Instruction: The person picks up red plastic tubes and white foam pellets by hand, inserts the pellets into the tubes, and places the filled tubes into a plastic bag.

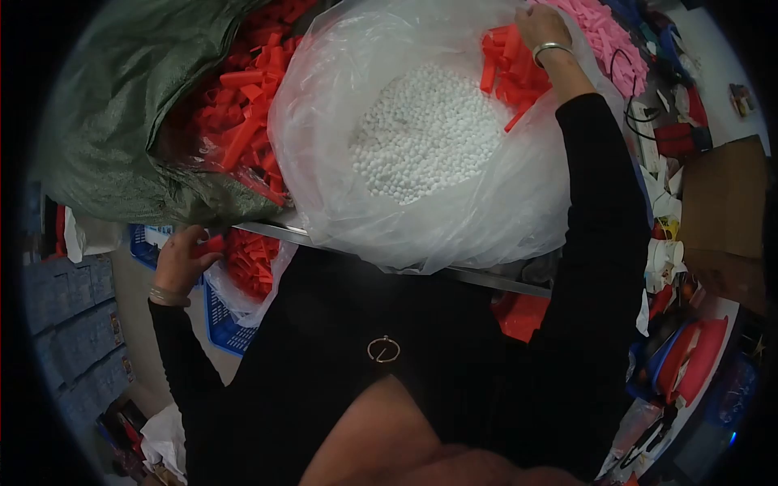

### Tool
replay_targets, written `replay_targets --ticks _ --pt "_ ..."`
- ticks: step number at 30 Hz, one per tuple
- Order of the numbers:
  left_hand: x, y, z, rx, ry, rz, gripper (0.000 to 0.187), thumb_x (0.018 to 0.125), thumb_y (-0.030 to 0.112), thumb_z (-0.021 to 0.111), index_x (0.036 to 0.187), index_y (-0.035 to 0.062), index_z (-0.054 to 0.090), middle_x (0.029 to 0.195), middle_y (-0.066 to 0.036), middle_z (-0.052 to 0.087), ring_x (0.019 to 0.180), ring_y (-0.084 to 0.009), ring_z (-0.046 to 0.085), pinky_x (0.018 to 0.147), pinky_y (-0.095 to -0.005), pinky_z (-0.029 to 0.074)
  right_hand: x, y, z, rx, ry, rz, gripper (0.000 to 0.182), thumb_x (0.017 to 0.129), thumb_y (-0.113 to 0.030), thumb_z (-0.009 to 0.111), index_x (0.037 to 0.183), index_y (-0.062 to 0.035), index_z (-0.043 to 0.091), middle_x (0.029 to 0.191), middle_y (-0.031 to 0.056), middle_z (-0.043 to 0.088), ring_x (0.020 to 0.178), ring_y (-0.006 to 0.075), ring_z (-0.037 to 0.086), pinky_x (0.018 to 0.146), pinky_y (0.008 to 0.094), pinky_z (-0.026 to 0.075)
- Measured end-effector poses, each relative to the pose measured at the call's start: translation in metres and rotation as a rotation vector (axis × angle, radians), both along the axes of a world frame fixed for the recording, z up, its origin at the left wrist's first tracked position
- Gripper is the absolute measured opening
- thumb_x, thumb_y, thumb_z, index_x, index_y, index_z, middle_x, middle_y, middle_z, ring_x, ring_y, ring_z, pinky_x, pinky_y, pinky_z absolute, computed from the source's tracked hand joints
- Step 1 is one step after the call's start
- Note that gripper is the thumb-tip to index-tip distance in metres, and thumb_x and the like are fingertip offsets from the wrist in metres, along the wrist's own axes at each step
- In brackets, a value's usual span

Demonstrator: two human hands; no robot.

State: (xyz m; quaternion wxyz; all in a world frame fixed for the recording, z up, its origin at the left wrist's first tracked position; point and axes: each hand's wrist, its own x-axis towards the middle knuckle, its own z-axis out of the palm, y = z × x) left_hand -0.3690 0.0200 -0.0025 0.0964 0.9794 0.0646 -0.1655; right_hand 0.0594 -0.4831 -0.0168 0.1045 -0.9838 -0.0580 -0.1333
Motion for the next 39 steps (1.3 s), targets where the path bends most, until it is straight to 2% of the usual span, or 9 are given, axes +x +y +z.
replay_targets --ticks 4,8,16,19,22,24,29,36,39 --pt "-0.007 -0.002 0.001 0.135 -0.284 -0.023 0.032 0.077 0.014 0.074 0.103 0.0017 0.061 0.097 -0.017 0.065 0.088 -0.0326 0.063 0.076 -0.0393 0.049 0.006 0.010 -0.024 -0.148 0.035 -0.193 0.047 0.085 -0.042 0.058 0.111 -0.0033 0.067 0.118 0.0215 0.063 0.109 0.0377 0.060 0.093 0.0429 0.048" --pt "0.007 0.000 -0.004 -0.248 -0.362 0.107 0.029 0.081 0.011 0.070 0.105 -0.0004 0.061 0.098 -0.016 0.065 0.089 -0.0281 0.064 0.077 -0.0351 0.049 0.004 0.015 -0.028 -0.117 0.068 -0.158 0.048 0.084 -0.042 0.061 0.111 -0.0029 0.067 0.116 0.0202 0.064 0.105 0.0373 0.062 0.093 0.0419 0.048" --pt "0.055 -0.053 0.034 -0.413 -0.490 0.077 0.020 0.084 0.002 0.063 0.104 -0.0025 0.061 0.094 -0.011 0.066 0.085 -0.0194 0.065 0.076 -0.0304 0.050 -0.077 0.020 0.017 0.526 0.299 0.483 0.023 0.085 -0.017 0.067 0.101 -0.0007 0.065 0.092 0.0055 0.065 0.082 0.0107 0.061 0.072 0.0246 0.050" --pt "0.069 -0.071 0.031 -0.479 -0.562 -0.078 0.019 0.084 0.001 0.063 0.102 -0.0021 0.062 0.094 -0.011 0.066 0.086 -0.0195 0.065 0.076 -0.0301 0.050 -0.128 0.041 0.026 0.704 0.346 0.546 0.024 0.086 -0.016 0.063 0.102 0.0012 0.062 0.095 0.0127 0.064 0.082 0.0203 0.063 0.073 0.0326 0.053" --pt "0.078 -0.090 0.030 -0.544 -0.579 -0.144 0.018 0.083 0.001 0.064 0.101 -0.0016 0.063 0.092 -0.011 0.066 0.084 -0.0193 0.064 0.075 -0.0298 0.049 -0.155 0.054 0.003 0.681 0.425 0.490 0.026 0.084 -0.015 0.066 0.101 0.0034 0.061 0.091 0.0116 0.063 0.080 0.0145 0.061 0.072 0.0266 0.052" --pt "0.083 -0.100 0.031 -0.569 -0.583 -0.205 0.019 0.083 0.002 0.064 0.102 -0.0011 0.063 0.093 -0.011 0.065 0.081 -0.0192 0.063 0.073 -0.0294 0.049 -0.170 0.062 -0.007 0.618 0.421 0.418 0.028 0.082 -0.011 0.065 0.103 0.0062 0.059 0.088 0.0146 0.065 0.079 0.0220 0.065 0.072 0.0321 0.053" --pt "0.084 -0.102 0.024 -0.582 -0.589 -0.219 0.018 0.083 0.002 0.065 0.101 -0.0009 0.063 0.094 -0.011 0.065 0.080 -0.0190 0.062 0.072 -0.0286 0.048 -0.191 0.081 -0.021 -0.136 0.270 0.370 0.021 0.080 -0.006 0.060 0.097 0.0047 0.063 0.097 0.0242 0.066 0.088 0.0380 0.065 0.078 0.0431 0.053" --pt "0.081 -0.096 0.015 -0.641 -0.566 -0.182 0.018 0.084 0.002 0.064 0.101 -0.0006 0.063 0.094 -0.011 0.065 0.081 -0.0189 0.062 0.072 -0.0286 0.048 -0.180 0.108 -0.065 -0.244 0.419 0.267 0.015 0.081 -0.010 0.057 0.087 0.0017 0.065 0.099 0.0234 0.066 0.092 0.0371 0.065 0.082 0.0427 0.052" --pt "0.084 -0.095 0.014 -0.610 -0.569 -0.193 0.016 0.084 0.002 0.064 0.101 -0.0008 0.063 0.093 -0.011 0.065 0.081 -0.0188 0.062 0.072 -0.0285 0.048 -0.188 0.143 -0.070 -0.099 0.417 0.477 0.021 0.084 -0.012 0.052 0.090 0.0018 0.067 0.104 0.0214 0.066 0.095 0.0343 0.065 0.080 0.0403 0.053"
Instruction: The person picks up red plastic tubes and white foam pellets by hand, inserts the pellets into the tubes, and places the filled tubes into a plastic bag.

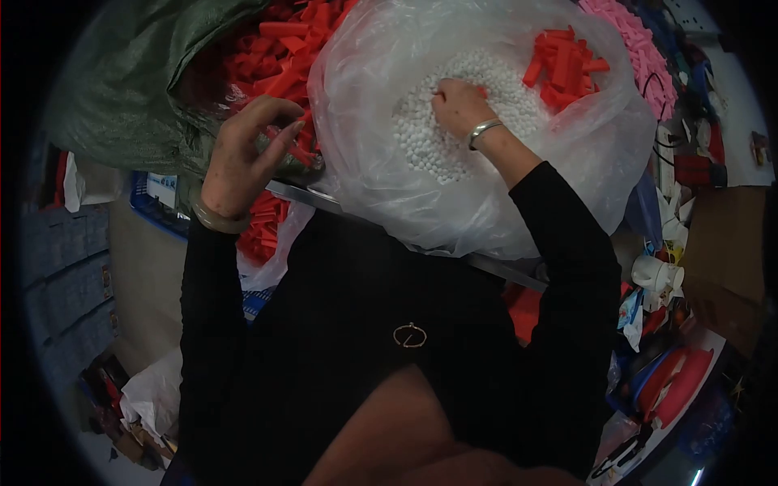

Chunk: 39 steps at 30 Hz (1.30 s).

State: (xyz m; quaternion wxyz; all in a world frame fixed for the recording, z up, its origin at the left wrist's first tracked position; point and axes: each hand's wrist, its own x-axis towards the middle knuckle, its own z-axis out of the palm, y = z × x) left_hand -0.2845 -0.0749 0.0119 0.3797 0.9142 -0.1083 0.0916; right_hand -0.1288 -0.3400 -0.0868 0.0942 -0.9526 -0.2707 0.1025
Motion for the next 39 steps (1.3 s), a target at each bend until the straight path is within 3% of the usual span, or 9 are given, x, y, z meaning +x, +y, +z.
replay_targets --ticks 3,8,18,24,26,29,33,36,39 --pt "0.008 -0.011 0.005 -0.038 -0.043 -0.014 0.015 0.085 0.002 0.063 0.099 -0.0008 0.063 0.091 -0.010 0.064 0.079 -0.0185 0.062 0.070 -0.0288 0.048 -0.009 0.022 -0.006 0.317 0.182 -0.018 0.024 0.085 -0.012 0.049 0.091 0.0026 0.067 0.095 0.0188 0.068 0.085 0.0297 0.067 0.075 0.0379 0.053" --pt "0.021 -0.027 0.004 -0.115 -0.065 -0.076 0.013 0.084 0.000 0.063 0.097 -0.0009 0.062 0.086 -0.009 0.063 0.077 -0.0192 0.062 0.069 -0.0290 0.049 -0.007 0.005 0.022 0.753 0.908 -0.244 0.024 0.091 -0.020 0.051 0.095 -0.0010 0.064 0.072 0.0061 0.064 0.057 0.0112 0.057 0.056 0.0259 0.046" --pt "0.059 -0.103 -0.035 -0.172 -0.184 -0.270 0.040 0.082 0.007 0.067 0.119 0.0026 0.052 0.109 -0.012 0.056 0.097 -0.0279 0.058 0.082 -0.0365 0.049 -0.017 -0.047 0.092 0.911 1.042 -0.063 0.019 0.098 -0.022 0.050 0.095 -0.0071 0.061 0.073 0.0003 0.062 0.055 0.0037 0.050 0.049 0.0183 0.035" --pt "0.069 -0.124 -0.058 -0.269 -0.062 -0.345 0.027 0.086 0.009 0.063 0.110 0.0035 0.051 0.101 -0.015 0.057 0.090 -0.0318 0.057 0.079 -0.0392 0.047 -0.030 -0.057 0.114 0.738 0.802 -0.010 0.020 0.095 -0.019 0.051 0.092 -0.0035 0.063 0.073 0.0014 0.063 0.058 0.0055 0.056 0.053 0.0198 0.043" --pt "0.068 -0.127 -0.060 -0.277 0.041 -0.341 0.022 0.087 0.009 0.061 0.106 0.0037 0.051 0.098 -0.015 0.057 0.087 -0.0327 0.057 0.076 -0.0395 0.046 -0.038 -0.057 0.108 0.667 0.501 0.009 0.018 0.092 -0.016 0.054 0.090 0.0005 0.062 0.072 0.0077 0.064 0.057 0.0132 0.059 0.055 0.0265 0.047" --pt "0.067 -0.129 -0.062 -0.210 0.085 -0.344 0.022 0.093 0.010 0.057 0.112 0.0016 0.050 0.091 -0.014 0.057 0.082 -0.0258 0.056 0.075 -0.0352 0.045 -0.048 -0.055 0.113 0.486 0.163 0.060 0.015 0.091 -0.012 0.056 0.091 0.0024 0.062 0.068 0.0066 0.059 0.057 0.0102 0.055 0.055 0.0254 0.045" --pt "0.065 -0.132 -0.061 -0.298 0.090 -0.321 0.017 0.092 0.010 0.056 0.105 0.0023 0.050 0.088 -0.015 0.055 0.079 -0.0288 0.054 0.073 -0.0368 0.044 -0.061 -0.049 0.108 0.620 0.058 0.041 0.014 0.090 -0.011 0.058 0.094 0.0017 0.063 0.072 0.0125 0.061 0.062 0.0155 0.059 0.059 0.0271 0.047" --pt "0.063 -0.136 -0.068 -0.454 0.094 -0.314 0.017 0.089 0.007 0.055 0.104 0.0018 0.050 0.088 -0.016 0.056 0.078 -0.0321 0.053 0.072 -0.0381 0.045 -0.075 -0.039 0.106 0.681 -0.005 -0.016 0.019 0.087 -0.004 0.057 0.104 0.0028 0.062 0.088 0.0175 0.066 0.079 0.0237 0.065 0.071 0.0321 0.050" --pt "0.063 -0.140 -0.062 -0.597 0.012 -0.281 0.019 0.086 0.003 0.053 0.104 0.0002 0.049 0.089 -0.017 0.057 0.078 -0.0330 0.053 0.072 -0.0380 0.045 -0.092 -0.024 0.095 0.682 -0.384 0.177 0.051 0.077 0.007 0.053 0.128 0.0083 0.048 0.123 0.0251 0.055 0.113 0.0368 0.055 0.097 0.0418 0.043"
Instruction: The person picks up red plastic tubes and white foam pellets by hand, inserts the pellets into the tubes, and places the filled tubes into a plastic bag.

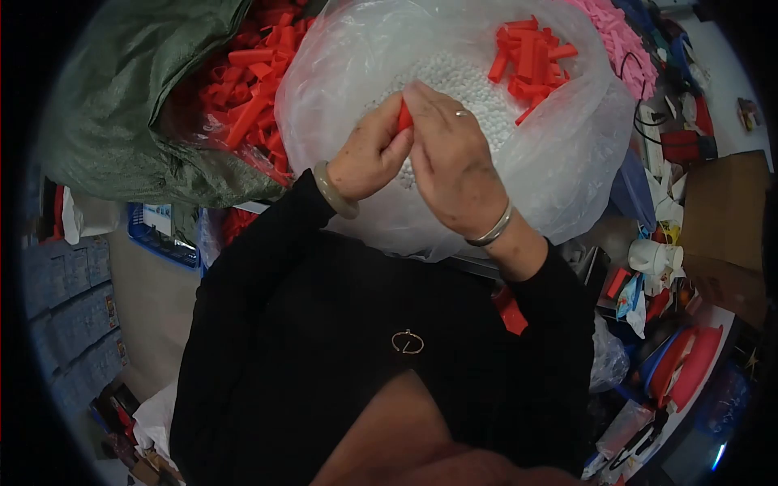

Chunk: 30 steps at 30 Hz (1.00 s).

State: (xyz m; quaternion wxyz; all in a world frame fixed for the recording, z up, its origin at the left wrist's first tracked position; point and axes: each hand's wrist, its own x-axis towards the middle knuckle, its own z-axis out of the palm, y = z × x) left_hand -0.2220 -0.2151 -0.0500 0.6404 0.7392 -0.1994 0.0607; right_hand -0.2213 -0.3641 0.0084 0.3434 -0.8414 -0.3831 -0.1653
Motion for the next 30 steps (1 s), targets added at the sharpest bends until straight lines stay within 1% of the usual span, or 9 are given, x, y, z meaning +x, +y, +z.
replay_targets --ticks 7,12,14,16,18,21,24,27,30 --pt "-0.009 0.006 0.011 0.083 -0.081 0.167 0.019 0.083 0.000 0.054 0.101 -0.0002 0.050 0.082 -0.018 0.057 0.074 -0.0356 0.056 0.065 -0.0379 0.045 -0.014 0.015 -0.012 0.061 -0.089 -0.119 0.060 0.075 0.009 0.051 0.134 0.0076 0.043 0.133 0.0265 0.047 0.120 0.0388 0.050 0.103 0.0412 0.041" --pt "-0.038 0.068 0.045 0.314 0.089 0.241 0.023 0.082 0.003 0.062 0.102 -0.0018 0.051 0.079 -0.017 0.056 0.067 -0.0299 0.055 0.064 -0.0339 0.046 0.008 0.009 -0.008 0.152 0.242 0.166 0.054 0.081 0.003 0.053 0.134 0.0039 0.043 0.126 0.0250 0.053 0.113 0.0360 0.055 0.099 0.0392 0.044" --pt "-0.064 0.109 0.040 0.299 0.089 0.385 0.027 0.080 0.004 0.065 0.104 -0.0022 0.054 0.080 -0.016 0.057 0.068 -0.0280 0.055 0.067 -0.0315 0.046 0.059 -0.017 -0.013 0.061 0.106 0.005 0.042 0.083 -0.002 0.056 0.125 0.0019 0.052 0.122 0.0229 0.055 0.108 0.0355 0.057 0.093 0.0389 0.046" --pt "-0.091 0.160 0.070 0.733 0.383 0.229 0.029 0.078 0.007 0.069 0.103 -0.0010 0.057 0.085 -0.014 0.060 0.073 -0.0287 0.058 0.070 -0.0324 0.048 0.120 -0.059 -0.009 -0.135 -0.047 -0.257 0.026 0.083 -0.009 0.056 0.106 0.0004 0.062 0.112 0.0231 0.061 0.105 0.0382 0.058 0.091 0.0392 0.048" --pt "-0.130 0.201 0.060 1.172 0.101 0.305 0.031 0.076 0.010 0.073 0.102 0.0005 0.060 0.092 -0.014 0.062 0.078 -0.0288 0.061 0.071 -0.0349 0.049 0.180 -0.102 -0.022 -0.272 -0.026 -0.492 0.022 0.087 -0.017 0.055 0.097 -0.0007 0.064 0.108 0.0202 0.062 0.102 0.0362 0.060 0.087 0.0405 0.048" --pt "-0.147 0.215 0.066 1.314 0.126 0.431 0.029 0.076 0.012 0.074 0.100 0.0011 0.061 0.096 -0.014 0.063 0.082 -0.0289 0.062 0.071 -0.0370 0.049 0.207 -0.108 -0.025 -0.378 0.046 -0.557 0.026 0.088 -0.025 0.055 0.096 -0.0048 0.067 0.104 0.0186 0.064 0.100 0.0352 0.061 0.087 0.0419 0.048" --pt "-0.136 0.207 0.062 0.979 0.232 0.495 0.026 0.078 0.010 0.072 0.100 0.0006 0.061 0.096 -0.013 0.063 0.081 -0.0280 0.063 0.070 -0.0355 0.049 0.206 -0.079 -0.035 -0.631 -0.124 -0.690 0.025 0.085 -0.026 0.058 0.095 -0.0064 0.071 0.104 0.0182 0.066 0.095 0.0346 0.065 0.083 0.0441 0.051" --pt "-0.116 0.192 0.066 0.860 0.258 0.402 0.024 0.081 0.009 0.070 0.101 -0.0001 0.061 0.096 -0.013 0.063 0.081 -0.0261 0.063 0.071 -0.0340 0.049 0.214 -0.065 -0.051 -0.764 -0.111 -0.727 0.025 0.084 -0.024 0.059 0.099 -0.0069 0.070 0.105 0.0177 0.067 0.094 0.0344 0.066 0.084 0.0452 0.050" --pt "-0.107 0.186 0.066 0.783 0.232 0.440 0.023 0.081 0.007 0.068 0.102 -0.0011 0.061 0.095 -0.013 0.064 0.081 -0.0240 0.064 0.071 -0.0327 0.049 0.221 -0.064 -0.064 -0.691 -0.105 -0.654 0.022 0.084 -0.020 0.059 0.098 -0.0060 0.068 0.103 0.0180 0.068 0.094 0.0348 0.066 0.082 0.0448 0.052"
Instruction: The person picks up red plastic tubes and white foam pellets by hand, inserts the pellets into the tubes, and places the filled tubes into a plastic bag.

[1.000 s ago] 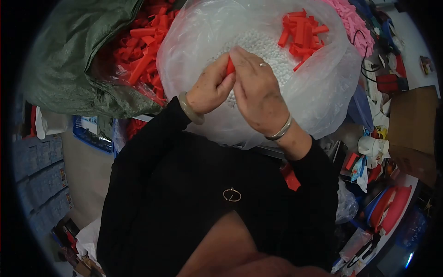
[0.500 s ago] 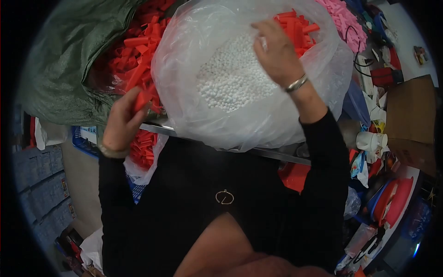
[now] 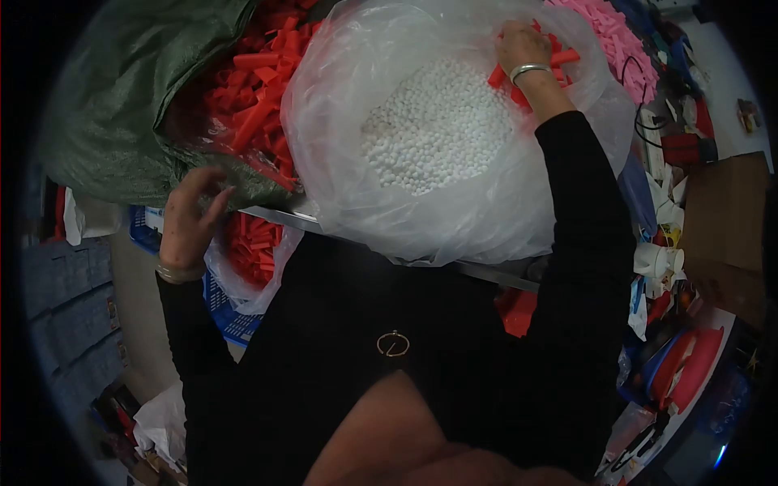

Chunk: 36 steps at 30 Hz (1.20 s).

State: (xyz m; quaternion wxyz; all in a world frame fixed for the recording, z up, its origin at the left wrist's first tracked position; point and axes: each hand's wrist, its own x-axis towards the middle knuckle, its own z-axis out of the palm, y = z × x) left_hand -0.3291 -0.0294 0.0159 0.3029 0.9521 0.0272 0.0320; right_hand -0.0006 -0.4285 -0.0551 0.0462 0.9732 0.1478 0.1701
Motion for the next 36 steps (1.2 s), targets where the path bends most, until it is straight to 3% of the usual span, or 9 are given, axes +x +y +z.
replay_targets --ticks 3,10,16,18,19,22,23,34,36 --pt "0.009 -0.008 0.003 -0.014 -0.055 -0.037 0.020 0.082 0.005 0.067 0.100 -0.0020 0.061 0.095 -0.013 0.063 0.082 -0.0227 0.064 0.072 -0.0323 0.050 -0.046 0.020 0.030 -0.023 0.220 0.112 0.019 0.084 -0.014 0.058 0.098 -0.0043 0.065 0.102 0.0197 0.067 0.094 0.0359 0.066 0.079 0.0449 0.053" --pt "0.029 -0.034 0.004 -0.078 -0.141 -0.129 0.016 0.084 0.004 0.064 0.098 -0.0020 0.062 0.092 -0.012 0.063 0.082 -0.0214 0.062 0.073 -0.0316 0.048 -0.091 0.054 -0.022 0.012 0.434 0.057 0.021 0.085 -0.010 0.054 0.101 0.0003 0.062 0.100 0.0260 0.065 0.093 0.0412 0.065 0.079 0.0466 0.054" --pt "0.034 -0.039 0.004 -0.111 -0.177 -0.146 0.014 0.084 0.002 0.064 0.097 -0.0020 0.063 0.089 -0.011 0.062 0.081 -0.0202 0.060 0.074 -0.0299 0.047 -0.121 0.085 -0.047 0.451 0.658 0.367 0.020 0.084 -0.009 0.050 0.095 0.0010 0.063 0.097 0.0224 0.067 0.091 0.0369 0.065 0.078 0.0413 0.052" --pt "0.039 -0.045 0.005 -0.109 -0.218 -0.193 0.013 0.083 0.002 0.064 0.096 -0.0019 0.063 0.089 -0.011 0.062 0.081 -0.0198 0.060 0.073 -0.0295 0.046 -0.134 0.088 -0.045 0.575 0.898 0.508 0.020 0.084 -0.011 0.051 0.093 -0.0002 0.064 0.088 0.0173 0.067 0.081 0.0307 0.066 0.076 0.0377 0.051" --pt "0.042 -0.049 0.006 -0.109 -0.212 -0.192 0.013 0.083 0.002 0.064 0.096 -0.0019 0.063 0.089 -0.011 0.062 0.081 -0.0198 0.060 0.073 -0.0295 0.046 -0.134 0.088 -0.046 0.725 1.193 0.399 0.020 0.087 -0.014 0.052 0.095 0.0000 0.064 0.078 0.0107 0.067 0.069 0.0196 0.063 0.067 0.0309 0.050" --pt "0.053 -0.068 0.006 -0.198 -0.232 -0.230 0.013 0.083 0.002 0.064 0.095 -0.0020 0.063 0.086 -0.011 0.061 0.080 -0.0194 0.060 0.073 -0.0292 0.046 -0.136 0.077 -0.005 1.007 1.493 0.289 0.020 0.091 -0.016 0.053 0.097 -0.0007 0.064 0.075 0.0033 0.065 0.063 0.0082 0.057 0.060 0.0226 0.046" --pt "0.056 -0.076 0.005 -0.259 -0.218 -0.246 0.014 0.083 0.002 0.064 0.097 -0.0016 0.063 0.086 -0.010 0.061 0.081 -0.0196 0.061 0.073 -0.0292 0.047 -0.134 0.071 -0.006 1.097 1.523 0.320 0.017 0.095 -0.017 0.054 0.098 -0.0022 0.062 0.072 -0.0013 0.061 0.059 0.0030 0.050 0.054 0.0174 0.040" --pt "0.112 -0.165 -0.057 -0.383 -0.315 -0.523 0.048 0.083 0.011 0.067 0.127 0.0052 0.049 0.119 -0.015 0.053 0.109 -0.0304 0.055 0.093 -0.0387 0.045 -0.141 0.026 0.064 1.273 1.510 0.508 0.015 0.096 -0.018 0.056 0.098 -0.0042 0.061 0.071 -0.0012 0.061 0.057 0.0024 0.051 0.052 0.0159 0.041" --pt "0.117 -0.167 -0.067 -0.371 -0.198 -0.558 0.049 0.084 0.011 0.066 0.129 0.0058 0.047 0.121 -0.016 0.052 0.113 -0.0301 0.053 0.097 -0.0387 0.043 -0.148 0.026 0.072 0.991 1.299 0.510 0.015 0.096 -0.019 0.056 0.100 -0.0053 0.062 0.072 -0.0012 0.061 0.057 0.0030 0.051 0.053 0.0165 0.041"
